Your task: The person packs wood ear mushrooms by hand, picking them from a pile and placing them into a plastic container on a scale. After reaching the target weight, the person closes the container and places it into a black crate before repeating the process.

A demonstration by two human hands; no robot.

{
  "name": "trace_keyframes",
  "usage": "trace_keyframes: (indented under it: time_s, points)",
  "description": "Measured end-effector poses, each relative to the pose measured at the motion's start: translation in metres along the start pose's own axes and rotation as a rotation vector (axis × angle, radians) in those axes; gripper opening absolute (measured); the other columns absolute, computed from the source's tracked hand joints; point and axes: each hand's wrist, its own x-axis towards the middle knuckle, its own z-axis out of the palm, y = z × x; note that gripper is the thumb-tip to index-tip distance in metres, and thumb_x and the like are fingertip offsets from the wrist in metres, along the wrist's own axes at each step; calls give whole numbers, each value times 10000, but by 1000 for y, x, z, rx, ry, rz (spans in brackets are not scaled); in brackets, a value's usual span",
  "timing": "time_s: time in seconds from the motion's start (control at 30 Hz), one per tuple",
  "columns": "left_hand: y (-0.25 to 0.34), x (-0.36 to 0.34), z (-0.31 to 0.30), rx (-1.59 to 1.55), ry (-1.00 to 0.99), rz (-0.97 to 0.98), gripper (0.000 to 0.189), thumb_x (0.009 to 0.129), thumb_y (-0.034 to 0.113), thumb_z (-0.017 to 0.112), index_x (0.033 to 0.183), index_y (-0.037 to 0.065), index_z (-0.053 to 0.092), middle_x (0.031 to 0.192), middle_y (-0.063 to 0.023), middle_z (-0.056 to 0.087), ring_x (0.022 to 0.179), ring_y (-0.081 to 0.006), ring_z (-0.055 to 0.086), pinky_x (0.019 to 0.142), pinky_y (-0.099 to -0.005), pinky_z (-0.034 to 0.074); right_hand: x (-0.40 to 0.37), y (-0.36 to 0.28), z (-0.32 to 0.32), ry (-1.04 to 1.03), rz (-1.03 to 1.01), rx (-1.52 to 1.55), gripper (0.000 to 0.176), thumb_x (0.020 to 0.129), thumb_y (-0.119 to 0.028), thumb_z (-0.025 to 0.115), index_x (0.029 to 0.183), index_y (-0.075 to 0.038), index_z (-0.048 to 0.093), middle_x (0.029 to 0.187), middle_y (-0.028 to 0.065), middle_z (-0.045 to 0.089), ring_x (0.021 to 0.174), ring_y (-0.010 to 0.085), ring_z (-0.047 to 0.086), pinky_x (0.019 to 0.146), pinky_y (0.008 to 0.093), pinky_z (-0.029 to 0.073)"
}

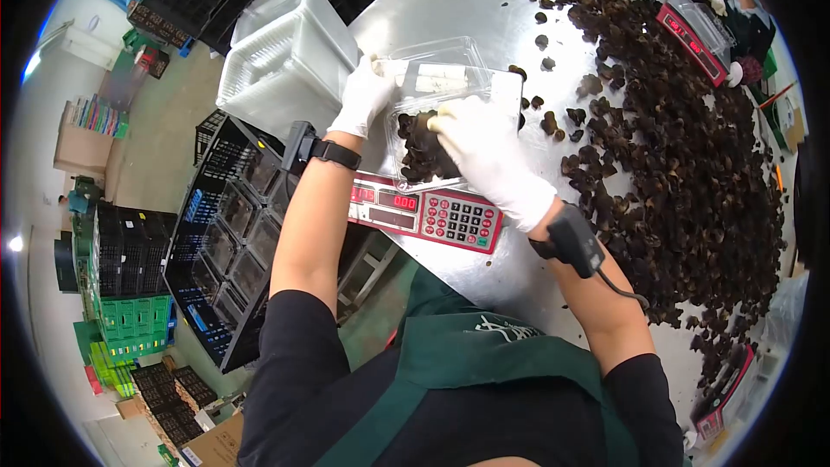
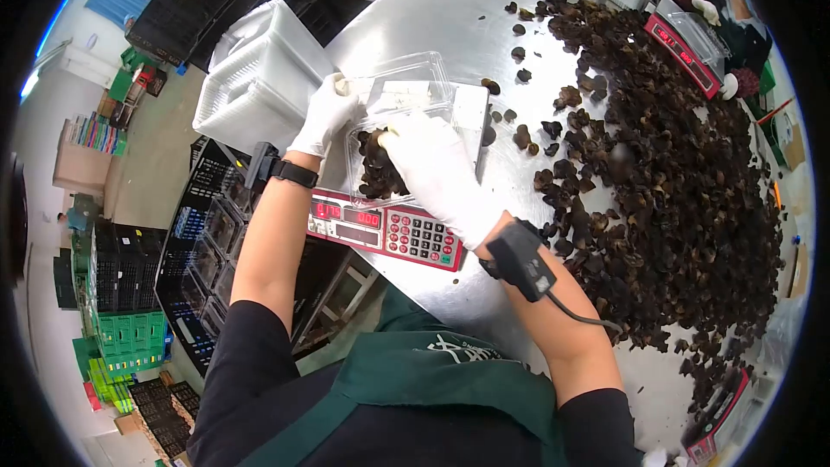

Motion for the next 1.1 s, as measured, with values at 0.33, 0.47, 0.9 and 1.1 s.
trace_keyframes:
  time_s: [0.33,0.47,0.9,1.1]
  points:
    - [50,-70,-64,-514,-53,304,485,801,-73,520,1245,55,665,1166,-92,636,1077,-191,613,957,-319,492,-53,26,-72,175,413,150,277,846,-34,664,1117,-75,696,1140,106,665,990,244,625,934,358,478]
    - [43,-128,-89,-81,-56,596,479,759,-71,502,1169,56,715,1284,-131,593,1221,-251,553,1011,-349,459,-78,40,-75,-16,850,598,367,1022,-193,560,1358,-45,564,1005,33,661,840,91,606,777,248,508]
    - [13,-183,-46,-763,-273,-189,578,941,84,635,1477,63,421,922,-32,673,781,-76,622,663,-213,460,-61,35,-44,-311,1066,1085,525,1016,-144,523,1475,39,348,855,87,672,630,90,603,575,222,493]
    - [22,-180,-42,-930,-262,-259,592,931,80,633,1475,63,399,795,-16,648,620,-83,601,577,-193,448,-62,32,-40,-197,1052,1032,346,1005,-166,528,1291,23,485,811,78,678,574,84,567,588,221,470]
